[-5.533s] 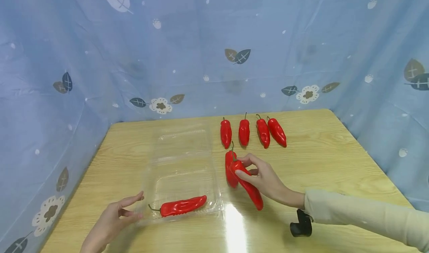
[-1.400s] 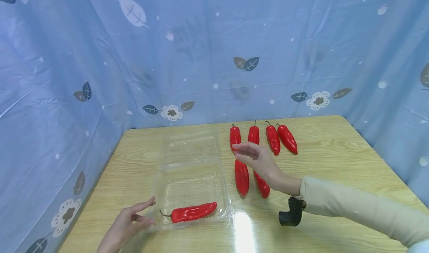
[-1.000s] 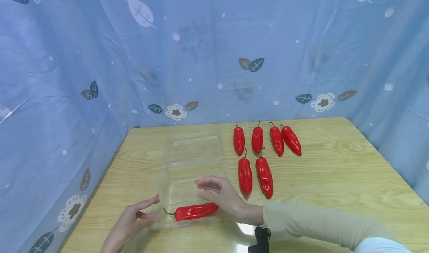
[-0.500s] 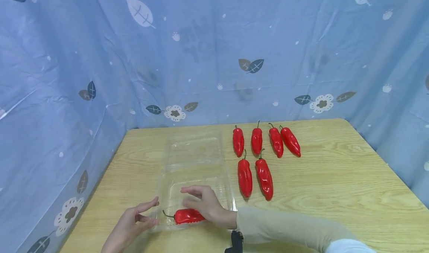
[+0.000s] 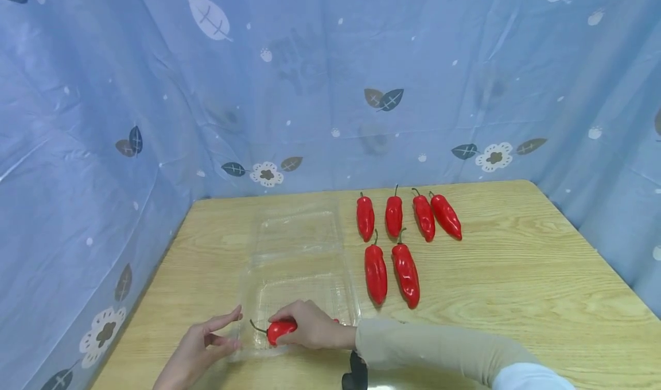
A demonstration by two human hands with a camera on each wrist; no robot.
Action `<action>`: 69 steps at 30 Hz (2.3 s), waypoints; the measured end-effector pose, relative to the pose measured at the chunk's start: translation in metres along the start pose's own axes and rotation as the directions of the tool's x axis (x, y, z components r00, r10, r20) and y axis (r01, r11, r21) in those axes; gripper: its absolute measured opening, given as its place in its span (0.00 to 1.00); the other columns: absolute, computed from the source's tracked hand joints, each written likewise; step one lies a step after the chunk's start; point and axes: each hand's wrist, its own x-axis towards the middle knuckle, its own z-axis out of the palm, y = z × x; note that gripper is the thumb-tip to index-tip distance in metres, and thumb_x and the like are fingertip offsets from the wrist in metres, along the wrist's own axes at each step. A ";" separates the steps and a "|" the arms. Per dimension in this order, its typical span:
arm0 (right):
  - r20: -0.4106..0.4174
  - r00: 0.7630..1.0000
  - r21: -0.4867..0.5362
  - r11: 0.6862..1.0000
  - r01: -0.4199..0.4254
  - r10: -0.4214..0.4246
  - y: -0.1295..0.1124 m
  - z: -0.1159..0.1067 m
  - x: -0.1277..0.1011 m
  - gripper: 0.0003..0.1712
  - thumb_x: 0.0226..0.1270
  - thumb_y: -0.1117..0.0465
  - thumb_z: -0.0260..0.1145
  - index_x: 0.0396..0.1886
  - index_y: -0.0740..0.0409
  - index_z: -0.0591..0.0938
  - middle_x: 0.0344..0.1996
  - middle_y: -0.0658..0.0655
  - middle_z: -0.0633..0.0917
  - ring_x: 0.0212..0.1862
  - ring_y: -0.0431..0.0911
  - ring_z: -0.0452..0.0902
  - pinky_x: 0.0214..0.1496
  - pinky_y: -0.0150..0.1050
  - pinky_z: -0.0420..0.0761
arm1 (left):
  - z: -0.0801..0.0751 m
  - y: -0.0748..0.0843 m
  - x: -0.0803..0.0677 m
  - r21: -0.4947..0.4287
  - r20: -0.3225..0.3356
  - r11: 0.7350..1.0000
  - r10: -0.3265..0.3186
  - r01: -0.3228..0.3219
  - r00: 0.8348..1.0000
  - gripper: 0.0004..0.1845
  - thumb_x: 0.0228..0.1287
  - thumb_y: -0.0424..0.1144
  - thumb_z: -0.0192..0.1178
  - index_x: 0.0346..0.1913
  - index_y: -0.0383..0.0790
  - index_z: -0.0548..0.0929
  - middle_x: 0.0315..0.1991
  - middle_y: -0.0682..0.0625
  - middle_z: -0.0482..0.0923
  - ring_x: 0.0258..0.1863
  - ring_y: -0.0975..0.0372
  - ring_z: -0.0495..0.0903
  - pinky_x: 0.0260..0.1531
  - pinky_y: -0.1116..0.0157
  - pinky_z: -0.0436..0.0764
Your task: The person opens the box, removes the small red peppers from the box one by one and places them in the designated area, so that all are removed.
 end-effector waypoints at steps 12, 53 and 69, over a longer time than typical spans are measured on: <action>-0.068 0.927 -0.418 0.854 0.309 -0.368 -0.005 -0.003 -0.005 0.26 0.66 0.52 0.65 0.62 0.54 0.78 0.55 0.52 0.81 0.54 0.41 0.77 0.52 0.31 0.76 | -0.007 -0.003 -0.006 0.081 -0.017 0.996 0.022 -0.020 1.000 0.35 0.57 0.34 0.67 0.65 0.22 0.66 0.59 0.26 0.70 0.31 0.66 0.81 0.36 0.71 0.79; -0.591 0.763 0.161 0.965 -0.207 0.262 0.060 -0.165 -0.135 0.20 0.54 0.57 0.76 0.43 0.62 0.81 0.40 0.57 0.84 0.34 0.46 0.82 0.31 0.35 0.81 | 0.000 -0.014 -0.001 0.088 0.034 0.994 0.057 -0.060 0.998 0.32 0.62 0.34 0.63 0.64 0.24 0.63 0.60 0.24 0.67 0.34 0.67 0.82 0.35 0.67 0.82; -0.627 0.675 0.196 0.917 -0.347 0.389 0.120 -0.193 -0.149 0.23 0.57 0.56 0.74 0.44 0.68 0.79 0.40 0.63 0.81 0.28 0.45 0.79 0.27 0.38 0.81 | -0.003 -0.027 0.004 0.040 0.070 0.992 0.114 -0.117 0.991 0.30 0.63 0.32 0.62 0.64 0.25 0.63 0.59 0.27 0.68 0.42 0.73 0.77 0.37 0.68 0.81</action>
